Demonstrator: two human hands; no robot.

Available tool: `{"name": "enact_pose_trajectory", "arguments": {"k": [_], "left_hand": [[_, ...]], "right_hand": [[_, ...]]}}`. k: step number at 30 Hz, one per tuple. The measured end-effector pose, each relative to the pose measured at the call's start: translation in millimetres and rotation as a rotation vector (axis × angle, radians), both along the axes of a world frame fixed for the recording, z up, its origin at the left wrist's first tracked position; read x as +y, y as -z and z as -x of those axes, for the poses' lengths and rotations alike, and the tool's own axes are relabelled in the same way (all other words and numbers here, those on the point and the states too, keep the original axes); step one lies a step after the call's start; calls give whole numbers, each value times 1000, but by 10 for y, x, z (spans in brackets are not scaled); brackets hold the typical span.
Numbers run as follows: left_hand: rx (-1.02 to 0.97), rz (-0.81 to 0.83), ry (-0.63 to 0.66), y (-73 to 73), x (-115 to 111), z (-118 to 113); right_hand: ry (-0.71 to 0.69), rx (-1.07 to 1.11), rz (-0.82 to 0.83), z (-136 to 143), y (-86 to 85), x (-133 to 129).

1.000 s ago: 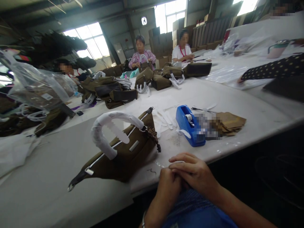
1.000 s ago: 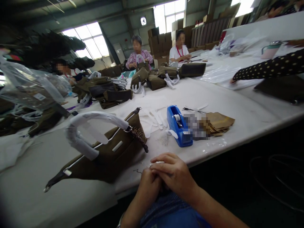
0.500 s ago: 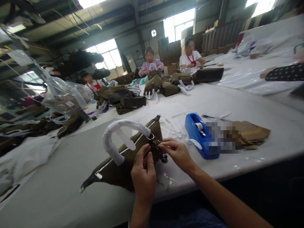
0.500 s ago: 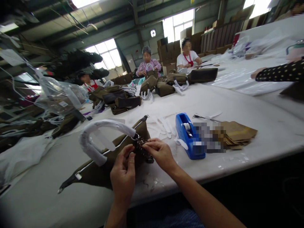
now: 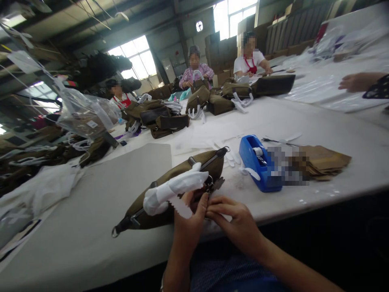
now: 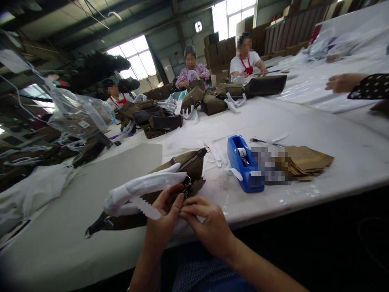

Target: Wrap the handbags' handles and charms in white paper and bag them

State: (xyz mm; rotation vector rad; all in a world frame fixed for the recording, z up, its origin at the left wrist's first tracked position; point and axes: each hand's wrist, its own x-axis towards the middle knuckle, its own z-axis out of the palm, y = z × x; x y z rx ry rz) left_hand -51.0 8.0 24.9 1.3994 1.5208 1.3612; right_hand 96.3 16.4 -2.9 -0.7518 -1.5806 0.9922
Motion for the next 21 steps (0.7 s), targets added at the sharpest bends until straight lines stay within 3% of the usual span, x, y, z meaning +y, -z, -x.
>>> {"name": "enact_pose_trajectory", "arguments": {"k": [3, 5, 9, 13, 17, 21], "left_hand": [[73, -45, -11, 12, 20, 13], [113, -67, -18, 16, 38, 24], [226, -102, -82, 6, 81, 36], [288, -124, -116, 9, 149, 5], [455, -183, -203, 23, 239, -55], [499, -189, -241, -2, 270, -77]], "right_hand": [[219, 33, -9, -90, 101, 157], [267, 84, 9, -120, 170, 287], [95, 174, 118, -82, 258, 461], [77, 144, 190, -57, 286, 477], [-42, 162, 219, -124, 231, 501], [53, 31, 72, -218, 98, 620]]}}
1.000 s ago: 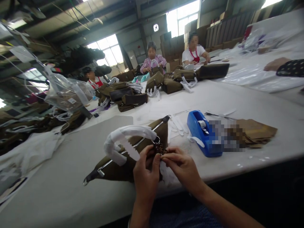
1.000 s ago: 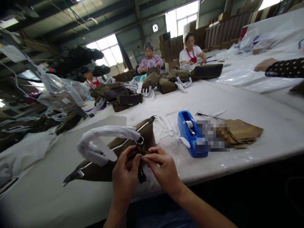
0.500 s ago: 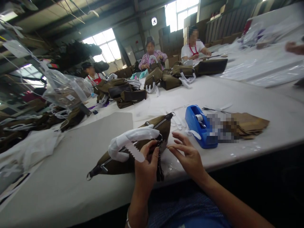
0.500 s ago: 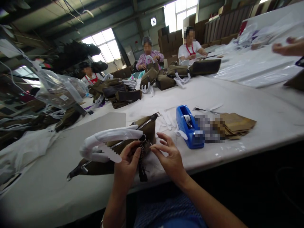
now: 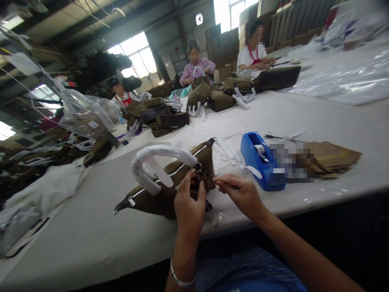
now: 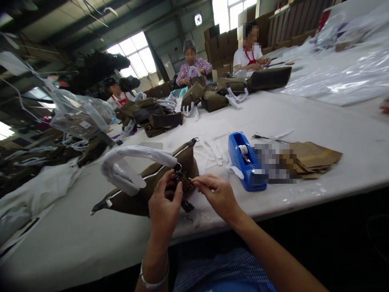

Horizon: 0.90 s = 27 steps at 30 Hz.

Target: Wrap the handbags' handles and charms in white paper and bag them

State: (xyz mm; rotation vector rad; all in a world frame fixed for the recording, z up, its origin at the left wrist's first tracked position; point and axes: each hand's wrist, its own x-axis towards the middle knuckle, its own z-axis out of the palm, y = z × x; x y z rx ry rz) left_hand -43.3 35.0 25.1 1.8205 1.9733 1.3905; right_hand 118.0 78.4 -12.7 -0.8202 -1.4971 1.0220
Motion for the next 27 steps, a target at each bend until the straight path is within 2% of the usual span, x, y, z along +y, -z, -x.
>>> {"name": "enact_pose_trajectory", "arguments": {"k": [4, 8, 13, 19, 27], "left_hand": [[-9, 20, -15, -21, -32, 17], [40, 23, -22, -11, -49, 42], [63, 16, -21, -23, -45, 57], [90, 11, -34, -64, -46, 62], [192, -38, -34, -74, -38, 79]], "right_hand": [[157, -175, -249, -34, -94, 152], [231, -296, -336, 2, -99, 266], [208, -319, -358, 60, -65, 333], [114, -218, -358, 113, -30, 397], [79, -89, -357, 195, 50, 449]]}}
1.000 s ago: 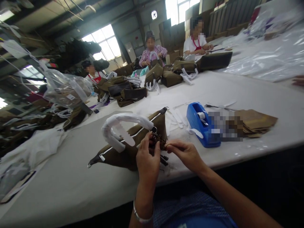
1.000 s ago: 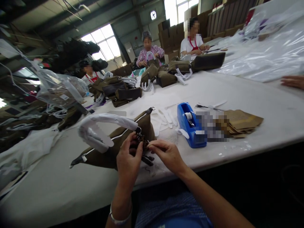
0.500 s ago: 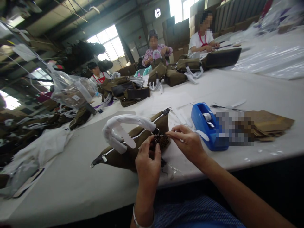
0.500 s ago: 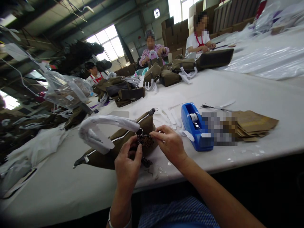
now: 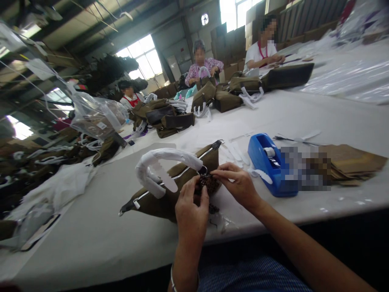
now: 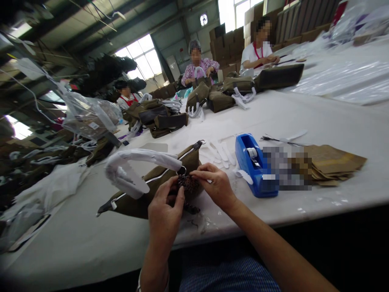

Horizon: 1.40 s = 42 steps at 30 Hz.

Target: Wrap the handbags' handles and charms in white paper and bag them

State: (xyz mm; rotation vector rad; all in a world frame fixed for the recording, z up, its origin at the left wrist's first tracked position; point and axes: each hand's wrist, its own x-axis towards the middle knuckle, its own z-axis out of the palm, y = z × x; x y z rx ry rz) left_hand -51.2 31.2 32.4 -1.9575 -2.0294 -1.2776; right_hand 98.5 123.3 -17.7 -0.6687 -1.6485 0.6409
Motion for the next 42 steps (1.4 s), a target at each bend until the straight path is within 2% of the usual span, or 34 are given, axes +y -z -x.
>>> {"name": "enact_pose_trajectory", "arguments": {"k": [7, 19, 28, 34, 42], "left_hand": [[134, -28, -41, -2, -6, 9], [115, 16, -38, -16, -22, 44], [354, -33, -127, -28, -11, 48], [301, -23, -112, -49, -4, 45], [178, 95, -134, -101, -28, 54]], "right_hand": [[-14, 42, 59, 32, -2, -36], [0, 58, 96, 86, -60, -133], [-57, 138, 280, 111, 0, -85], [-43, 111, 284, 97, -31, -112], [-6, 66, 199, 100, -81, -192]]}}
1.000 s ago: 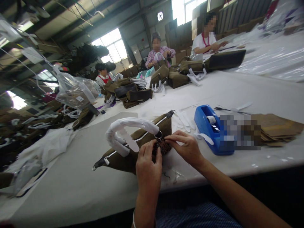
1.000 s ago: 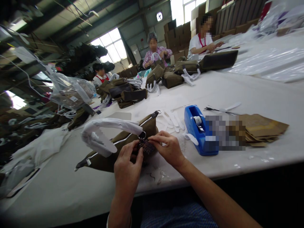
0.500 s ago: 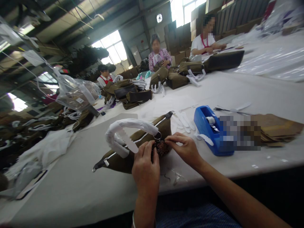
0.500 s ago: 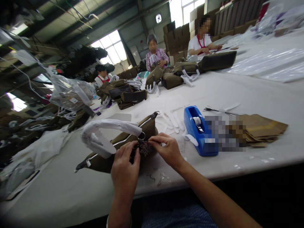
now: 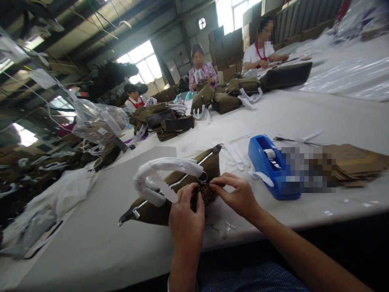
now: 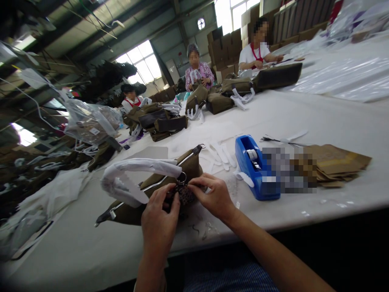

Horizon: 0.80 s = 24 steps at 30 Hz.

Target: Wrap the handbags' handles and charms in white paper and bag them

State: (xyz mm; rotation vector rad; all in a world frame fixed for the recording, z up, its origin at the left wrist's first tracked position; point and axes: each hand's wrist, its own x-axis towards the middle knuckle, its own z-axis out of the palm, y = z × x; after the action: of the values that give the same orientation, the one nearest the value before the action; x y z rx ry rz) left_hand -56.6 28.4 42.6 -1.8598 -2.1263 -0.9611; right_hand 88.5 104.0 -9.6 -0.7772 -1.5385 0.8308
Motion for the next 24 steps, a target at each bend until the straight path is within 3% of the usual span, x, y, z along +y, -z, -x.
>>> {"name": "enact_pose_trajectory", "arguments": {"k": [4, 9, 11, 14, 17, 24], "left_hand": [[-60, 42, 23, -17, -22, -5], [-163, 64, 207, 0, -46, 42], [-134, 0, 180, 5, 0, 89], [79, -78, 61, -23, 146, 159], [238, -24, 27, -93, 311, 196], [224, 56, 79, -194, 457, 239]], "right_hand": [[-6, -22, -9, 24, -32, -29], [8, -79, -35, 18, -102, 30], [8, -113, -17, 11, -115, 75], [-10, -118, 6, 22, -125, 140], [-24, -112, -3, 58, -162, 204], [-55, -173, -28, 142, -350, 323]]}}
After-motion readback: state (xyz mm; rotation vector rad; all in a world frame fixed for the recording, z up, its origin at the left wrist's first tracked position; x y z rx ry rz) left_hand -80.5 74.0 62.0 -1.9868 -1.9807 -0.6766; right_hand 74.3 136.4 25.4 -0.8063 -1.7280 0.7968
